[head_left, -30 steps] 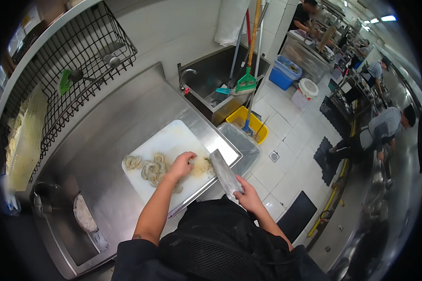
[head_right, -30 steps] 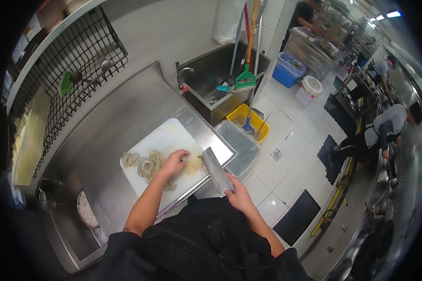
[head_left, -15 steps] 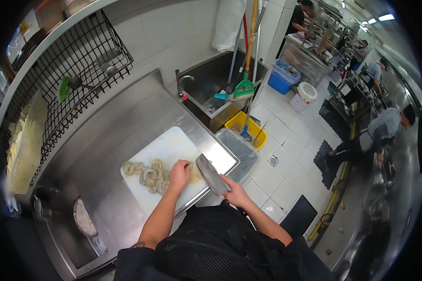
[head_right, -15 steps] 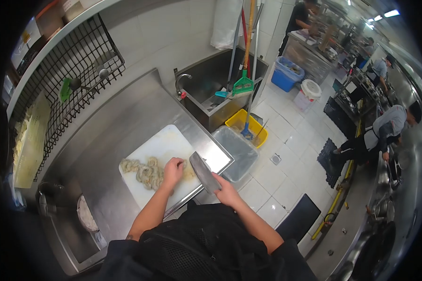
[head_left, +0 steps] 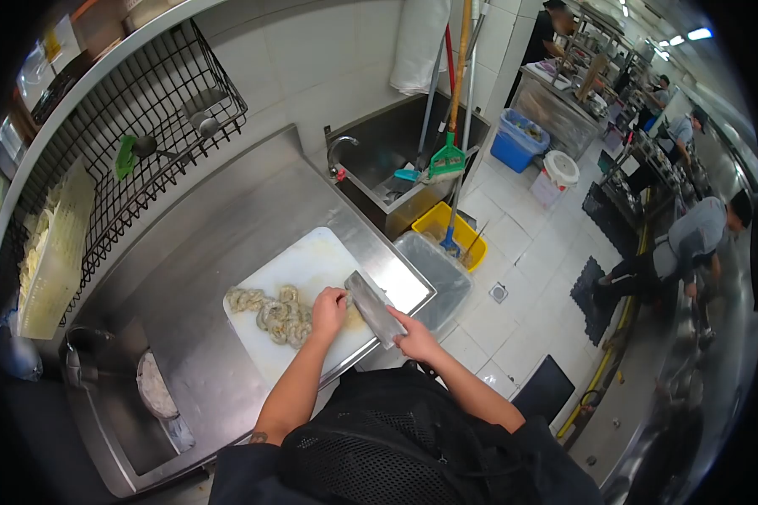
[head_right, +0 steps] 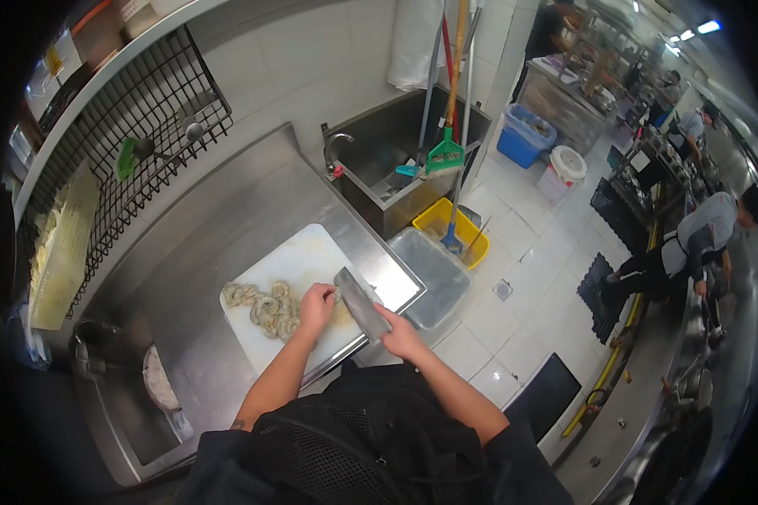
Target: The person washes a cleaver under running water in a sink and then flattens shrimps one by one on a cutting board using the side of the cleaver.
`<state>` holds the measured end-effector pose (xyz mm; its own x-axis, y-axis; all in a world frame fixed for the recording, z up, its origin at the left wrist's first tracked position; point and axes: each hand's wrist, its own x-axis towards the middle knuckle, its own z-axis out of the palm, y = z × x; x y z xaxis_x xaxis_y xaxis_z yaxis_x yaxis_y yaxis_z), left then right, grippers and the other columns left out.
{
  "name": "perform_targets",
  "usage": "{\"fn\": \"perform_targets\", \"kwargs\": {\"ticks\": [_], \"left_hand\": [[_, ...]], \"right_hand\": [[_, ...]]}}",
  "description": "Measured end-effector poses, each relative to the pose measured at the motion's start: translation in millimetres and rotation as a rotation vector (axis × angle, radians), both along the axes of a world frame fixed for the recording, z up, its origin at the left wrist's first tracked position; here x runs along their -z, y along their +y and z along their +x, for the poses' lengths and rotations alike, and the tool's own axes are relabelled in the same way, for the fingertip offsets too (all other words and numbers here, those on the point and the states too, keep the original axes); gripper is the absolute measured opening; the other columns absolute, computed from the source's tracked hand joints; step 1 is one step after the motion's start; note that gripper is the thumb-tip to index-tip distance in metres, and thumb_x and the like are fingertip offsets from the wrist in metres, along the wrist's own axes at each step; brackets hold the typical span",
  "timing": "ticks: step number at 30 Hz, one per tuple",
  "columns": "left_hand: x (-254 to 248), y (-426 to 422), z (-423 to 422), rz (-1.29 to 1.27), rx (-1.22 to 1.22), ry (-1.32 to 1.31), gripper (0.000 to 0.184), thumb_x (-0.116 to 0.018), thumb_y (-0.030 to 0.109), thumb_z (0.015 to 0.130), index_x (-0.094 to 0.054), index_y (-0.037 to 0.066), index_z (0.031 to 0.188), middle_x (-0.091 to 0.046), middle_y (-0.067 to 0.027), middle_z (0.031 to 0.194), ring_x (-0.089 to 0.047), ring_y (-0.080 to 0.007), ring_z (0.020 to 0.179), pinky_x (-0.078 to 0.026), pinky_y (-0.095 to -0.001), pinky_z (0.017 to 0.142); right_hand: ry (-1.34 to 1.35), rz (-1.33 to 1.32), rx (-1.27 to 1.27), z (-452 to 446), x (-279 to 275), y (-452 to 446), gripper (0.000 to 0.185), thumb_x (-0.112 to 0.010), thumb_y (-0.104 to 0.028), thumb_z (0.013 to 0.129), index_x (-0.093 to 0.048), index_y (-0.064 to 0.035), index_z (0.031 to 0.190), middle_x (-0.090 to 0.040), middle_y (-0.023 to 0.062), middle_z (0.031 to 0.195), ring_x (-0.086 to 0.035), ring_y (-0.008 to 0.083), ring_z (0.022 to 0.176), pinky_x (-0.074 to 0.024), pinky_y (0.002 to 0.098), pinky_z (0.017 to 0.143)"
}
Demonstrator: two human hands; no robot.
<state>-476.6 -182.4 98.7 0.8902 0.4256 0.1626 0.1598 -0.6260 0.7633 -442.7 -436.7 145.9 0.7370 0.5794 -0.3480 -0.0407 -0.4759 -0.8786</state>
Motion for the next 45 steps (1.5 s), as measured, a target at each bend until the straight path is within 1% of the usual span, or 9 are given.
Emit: {"fn": "perform_targets", "kwargs": {"ticks": [3, 6, 8, 11, 23, 25, 41, 42, 45], "left_hand": [[4, 1, -4, 0.005, -0.001, 0.000, 0.019, -0.065, 0.004, 0.088, -0.076, 0.002, 0.103, -0.069, -0.0201, 0.097, -0.067, -0.0394, 0.095, -0.053, -0.0458, 0.086], [8, -2, -9, -0.005, -0.005, 0.022, 0.023, -0.063, 0.004, 0.089, -0.077, 0.003, 0.108, -0.069, -0.0222, 0.097, -0.067, -0.0403, 0.092, -0.054, -0.0465, 0.085], [9, -5, -15, -0.015, -0.013, 0.063, 0.025, -0.062, 0.003, 0.090, -0.077, 0.003, 0.110, -0.069, -0.0233, 0.097, -0.067, -0.0409, 0.091, -0.054, -0.0472, 0.085], [7, -7, -12, 0.003, -0.052, 0.013, 0.027, -0.061, 0.003, 0.088, -0.077, 0.004, 0.110, -0.070, -0.0249, 0.094, -0.069, -0.0405, 0.085, -0.055, -0.0472, 0.080], [15, -5, -11, -0.173, -0.146, 0.125, 0.033, -0.063, 0.006, 0.083, -0.077, 0.005, 0.112, -0.071, -0.0200, 0.077, -0.070, -0.0313, 0.067, -0.054, -0.0416, 0.066], [14, -5, -11, -0.142, -0.146, 0.131, 0.032, -0.064, 0.002, 0.083, -0.076, 0.002, 0.113, -0.068, -0.0108, 0.070, -0.062, -0.0176, 0.060, -0.051, -0.0337, 0.061], [-8, -5, 7, 0.070, 0.185, 0.048, 0.031, -0.054, -0.011, 0.083, -0.071, 0.001, 0.107, -0.063, -0.0187, 0.103, -0.064, -0.0367, 0.096, -0.052, -0.0398, 0.086], [-8, -5, 10, 0.034, 0.225, 0.069, 0.028, -0.054, -0.011, 0.084, -0.070, 0.001, 0.104, -0.063, -0.0184, 0.102, -0.064, -0.0365, 0.096, -0.052, -0.0399, 0.085], [-7, -6, 9, -0.023, 0.274, 0.097, 0.024, -0.054, -0.011, 0.085, -0.068, 0.000, 0.100, -0.063, -0.0181, 0.101, -0.064, -0.0360, 0.096, -0.052, -0.0400, 0.084]], "right_hand": [[0.068, -0.007, 0.009, 3, 4, 7, 0.077, -0.063, -0.002, 0.084, -0.045, -0.0194, 0.157, -0.056, 0.0270, 0.147, -0.051, 0.0407, 0.140, -0.0424, 0.0388, 0.114], [-0.005, -0.021, -0.002, 3, 10, 7, 0.078, -0.063, -0.001, 0.085, -0.044, -0.0207, 0.158, -0.066, 0.0248, 0.133, -0.069, 0.0358, 0.115, -0.0537, 0.0388, 0.099], [0.223, 0.043, 0.038, 0, 16, 6, 0.079, -0.061, 0.002, 0.086, -0.043, -0.0235, 0.159, -0.072, 0.0175, 0.104, -0.070, 0.0235, 0.073, -0.0580, 0.0362, 0.070], [0.353, 0.150, 0.101, -8, 11, 1, 0.082, -0.059, 0.006, 0.088, -0.041, -0.0266, 0.161, -0.064, 0.0080, 0.082, -0.052, 0.0117, 0.053, -0.0492, 0.0313, 0.051], [0.374, 0.108, 0.014, -30, -7, -37, 0.082, -0.058, 0.009, 0.091, -0.038, -0.0274, 0.162, -0.062, 0.0056, 0.081, -0.053, 0.0093, 0.057, -0.0488, 0.0266, 0.053], [0.366, 0.106, -0.004, -32, -12, -43, 0.082, -0.058, 0.010, 0.092, -0.037, -0.0268, 0.162, -0.061, 0.0054, 0.082, -0.053, 0.0082, 0.057, -0.0482, 0.0250, 0.053], [0.279, 0.129, 0.224, -26, -41, -75, 0.083, -0.058, 0.011, 0.087, -0.040, -0.0208, 0.161, -0.063, 0.0084, 0.093, -0.055, 0.0100, 0.060, -0.0473, 0.0266, 0.050], [0.325, 0.047, 0.197, -26, -50, -72, 0.080, -0.062, 0.004, 0.087, -0.042, -0.0218, 0.160, -0.066, 0.0179, 0.130, -0.067, 0.0180, 0.080, -0.0569, 0.0319, 0.068], [0.127, 0.074, 0.167, -35, -35, -62, 0.076, -0.062, 0.002, 0.089, -0.041, -0.0171, 0.160, -0.057, 0.0231, 0.145, -0.058, 0.0307, 0.121, -0.0487, 0.0364, 0.098]]}}
